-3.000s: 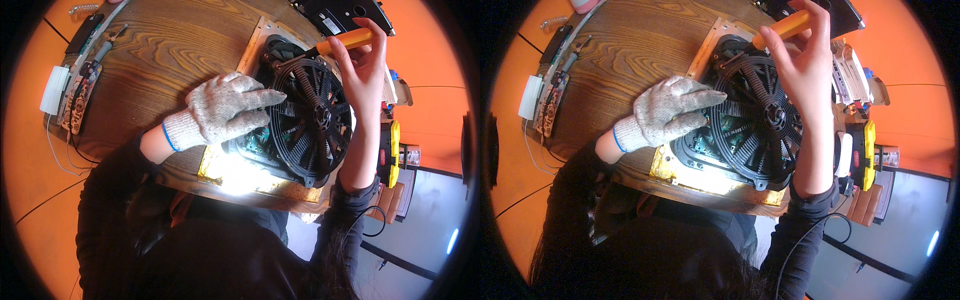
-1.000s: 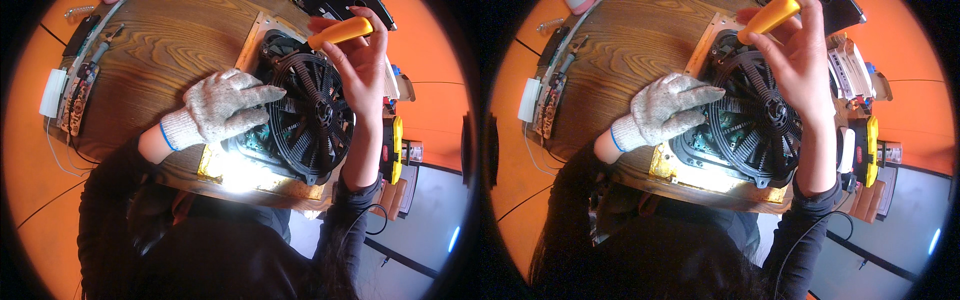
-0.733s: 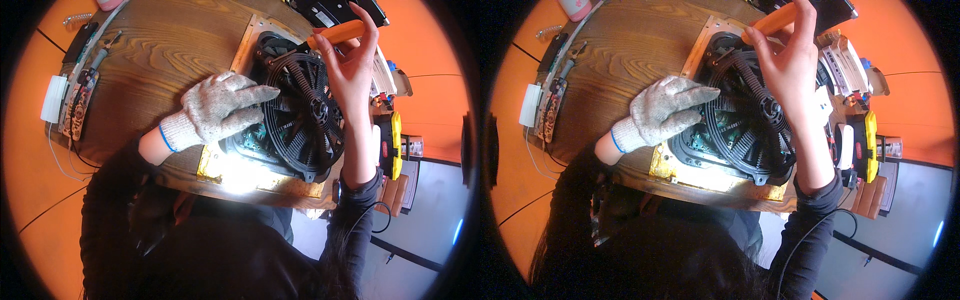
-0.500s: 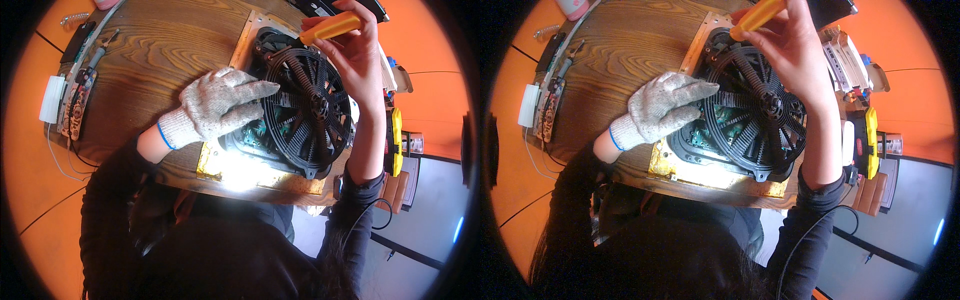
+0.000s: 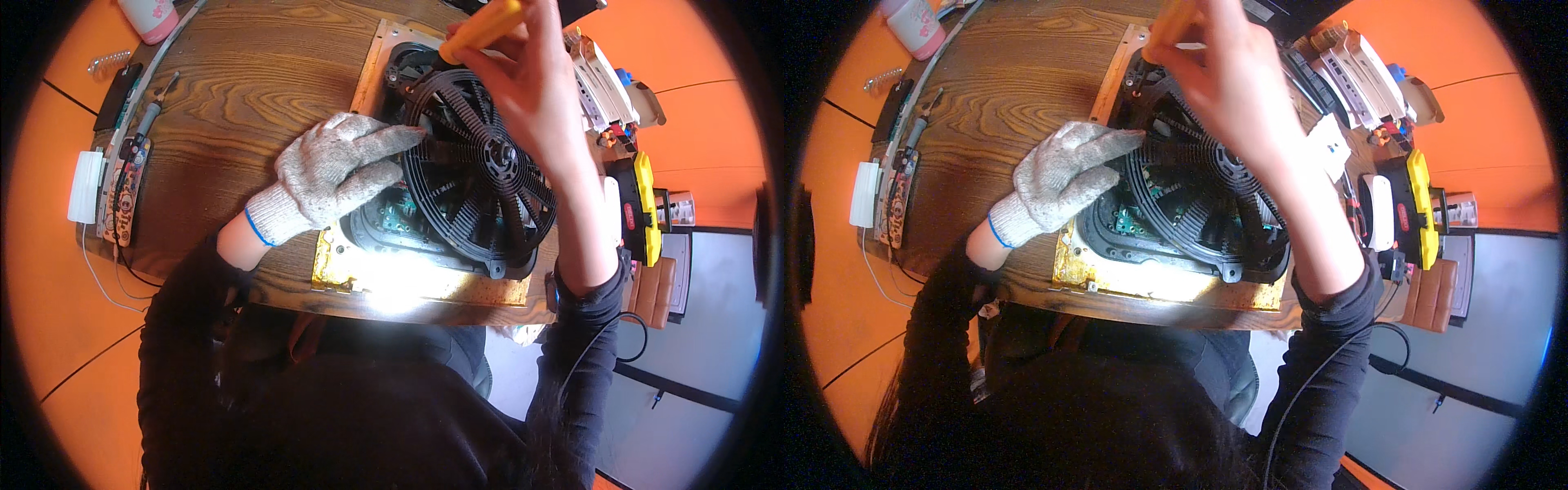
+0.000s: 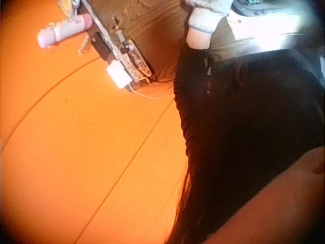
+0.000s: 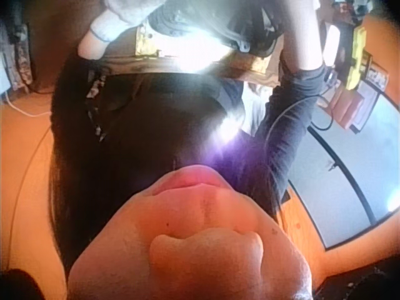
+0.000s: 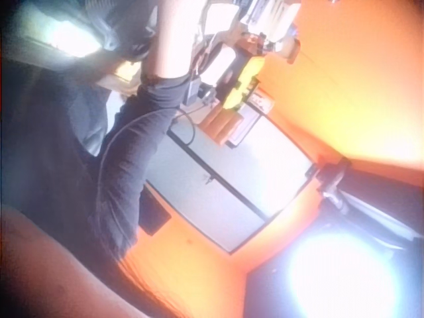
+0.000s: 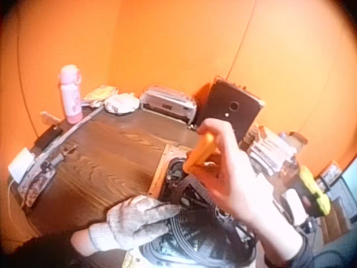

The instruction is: The person disassembles a small appliance by removing screws and prying off a cover, then uses a screwdriver to adjust internal components. They place the unit aside and briefly handle a white plastic box before returning to the work area.

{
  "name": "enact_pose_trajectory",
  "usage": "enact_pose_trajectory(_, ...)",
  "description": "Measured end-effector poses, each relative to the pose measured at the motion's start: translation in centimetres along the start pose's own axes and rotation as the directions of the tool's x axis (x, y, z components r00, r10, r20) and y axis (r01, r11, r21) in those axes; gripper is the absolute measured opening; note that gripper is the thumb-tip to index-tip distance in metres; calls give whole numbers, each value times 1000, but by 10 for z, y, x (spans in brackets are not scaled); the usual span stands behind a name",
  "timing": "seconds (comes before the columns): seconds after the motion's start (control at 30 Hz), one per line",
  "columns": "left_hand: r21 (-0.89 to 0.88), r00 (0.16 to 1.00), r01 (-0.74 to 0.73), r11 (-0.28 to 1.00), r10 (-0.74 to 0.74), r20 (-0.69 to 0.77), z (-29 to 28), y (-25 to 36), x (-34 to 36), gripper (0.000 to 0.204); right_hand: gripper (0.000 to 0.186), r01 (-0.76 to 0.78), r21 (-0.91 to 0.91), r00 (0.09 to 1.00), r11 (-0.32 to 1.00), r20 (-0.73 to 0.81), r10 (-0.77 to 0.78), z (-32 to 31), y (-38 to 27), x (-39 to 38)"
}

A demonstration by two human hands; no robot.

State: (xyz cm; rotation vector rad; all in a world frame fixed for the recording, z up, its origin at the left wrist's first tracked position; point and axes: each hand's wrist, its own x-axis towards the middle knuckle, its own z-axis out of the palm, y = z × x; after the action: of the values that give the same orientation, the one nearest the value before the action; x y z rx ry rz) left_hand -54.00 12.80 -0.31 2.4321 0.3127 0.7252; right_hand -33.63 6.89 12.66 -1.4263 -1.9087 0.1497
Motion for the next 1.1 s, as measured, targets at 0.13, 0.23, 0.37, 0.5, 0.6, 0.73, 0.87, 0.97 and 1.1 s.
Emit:
enact_pose_trajectory(0.13,11,999,-17,1000,17,-38,2,-1,0,48,57,-146,-76,973,986,-189,130,17,-3,-4)
enact_pose_trajectory(0.23,5,1000,-13,1000,13,-22,1,0,0,50,52,-107,407,945,907,-243,220,13,15,-8)
enact_pose_trajectory(0.37,13,999,-27,1000,27,-45,0,3,1,51,52,-42,616,745,787,-506,435,-36,40,-34)
enact_pose_trajectory(0.5,11,996,-25,1000,26,-84,-1,2,-2,55,54,74,609,649,790,-631,425,-102,65,-77)
enact_pose_trajectory(0.6,76,947,58,995,-31,-318,-3,-8,-6,50,52,154,562,529,813,-742,413,-137,81,-128)
enact_pose_trajectory(0.73,-139,804,132,982,-188,-564,-4,-41,-1,41,58,73,486,170,871,-867,469,-148,115,-191)
enact_pose_trajectory(0.87,-403,674,234,885,-446,-589,-2,-80,4,44,68,65,432,-13,900,-901,433,-133,137,-236)
enact_pose_trajectory(0.97,-595,583,235,768,-602,-546,-5,-99,-6,46,69,14,424,-27,905,-905,425,-123,145,-246)
enact_pose_trajectory(1.1,-620,648,210,756,-582,-490,-9,-116,-17,47,70,61,488,56,871,-873,485,-109,151,-240)
